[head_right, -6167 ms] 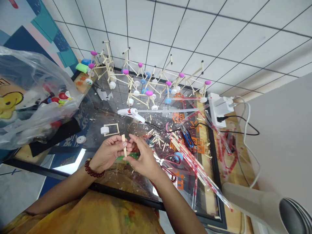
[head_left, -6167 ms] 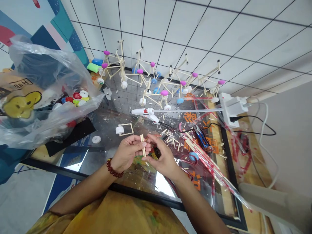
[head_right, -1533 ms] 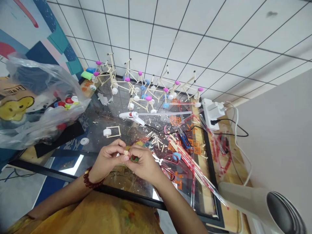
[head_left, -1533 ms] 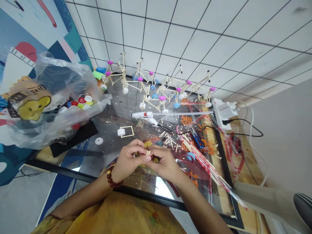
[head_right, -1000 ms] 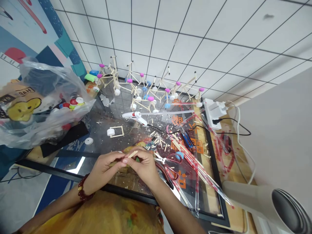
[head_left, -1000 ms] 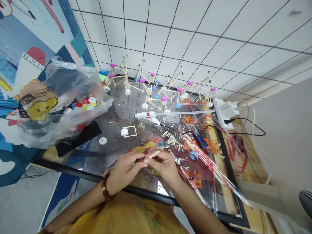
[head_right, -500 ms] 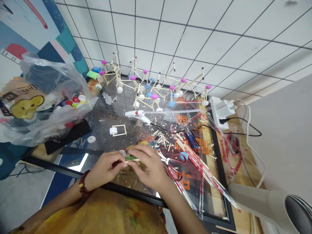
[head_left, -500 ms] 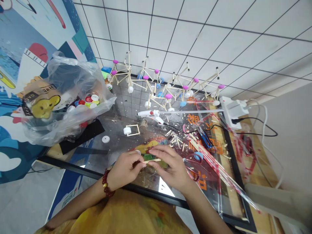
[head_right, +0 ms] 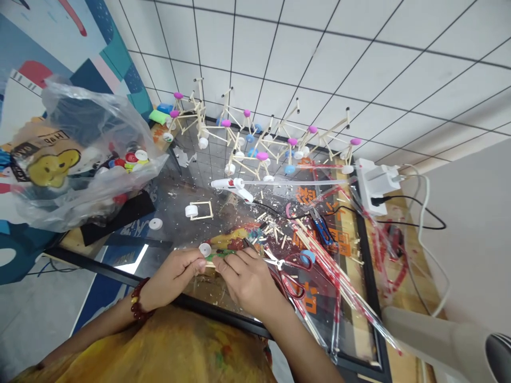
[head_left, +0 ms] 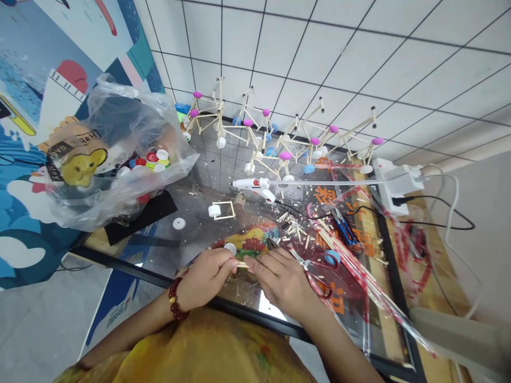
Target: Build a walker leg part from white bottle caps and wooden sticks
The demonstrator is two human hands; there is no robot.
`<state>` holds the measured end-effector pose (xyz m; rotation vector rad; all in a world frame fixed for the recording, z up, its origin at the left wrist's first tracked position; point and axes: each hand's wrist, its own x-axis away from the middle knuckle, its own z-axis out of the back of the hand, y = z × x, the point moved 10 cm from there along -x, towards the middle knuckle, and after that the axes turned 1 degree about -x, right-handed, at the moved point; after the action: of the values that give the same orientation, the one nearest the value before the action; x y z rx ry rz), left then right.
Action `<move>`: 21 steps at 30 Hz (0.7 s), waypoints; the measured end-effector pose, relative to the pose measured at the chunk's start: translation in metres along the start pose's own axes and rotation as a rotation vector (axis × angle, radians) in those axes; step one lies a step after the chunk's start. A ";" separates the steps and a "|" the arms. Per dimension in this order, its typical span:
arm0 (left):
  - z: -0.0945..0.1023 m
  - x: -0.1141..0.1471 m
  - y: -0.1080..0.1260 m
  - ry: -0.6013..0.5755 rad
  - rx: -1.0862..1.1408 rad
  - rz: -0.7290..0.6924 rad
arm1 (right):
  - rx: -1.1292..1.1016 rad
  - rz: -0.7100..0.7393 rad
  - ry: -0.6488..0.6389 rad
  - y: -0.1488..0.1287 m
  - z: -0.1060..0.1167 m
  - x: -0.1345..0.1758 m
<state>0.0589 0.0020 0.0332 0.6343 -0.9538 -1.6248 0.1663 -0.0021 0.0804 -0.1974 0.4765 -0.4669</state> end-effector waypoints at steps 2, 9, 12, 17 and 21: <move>0.012 0.003 -0.003 0.050 0.057 0.021 | -0.016 -0.041 0.025 0.005 0.004 0.003; 0.103 0.031 -0.036 0.522 0.059 0.069 | -0.103 -0.187 -0.087 0.023 0.000 0.017; 0.127 0.045 -0.037 0.646 -0.090 0.025 | -0.119 -0.209 -0.166 0.018 -0.014 0.020; 0.130 0.052 -0.030 0.696 -0.287 -0.027 | 0.005 -0.372 -0.052 0.036 -0.013 0.015; 0.116 0.045 -0.030 0.659 -0.333 -0.049 | 0.096 -0.459 -0.086 0.064 -0.022 -0.008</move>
<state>-0.0620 -0.0089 0.0730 0.8823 -0.1844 -1.4253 0.1744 0.0561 0.0456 -0.2341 0.3210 -0.9249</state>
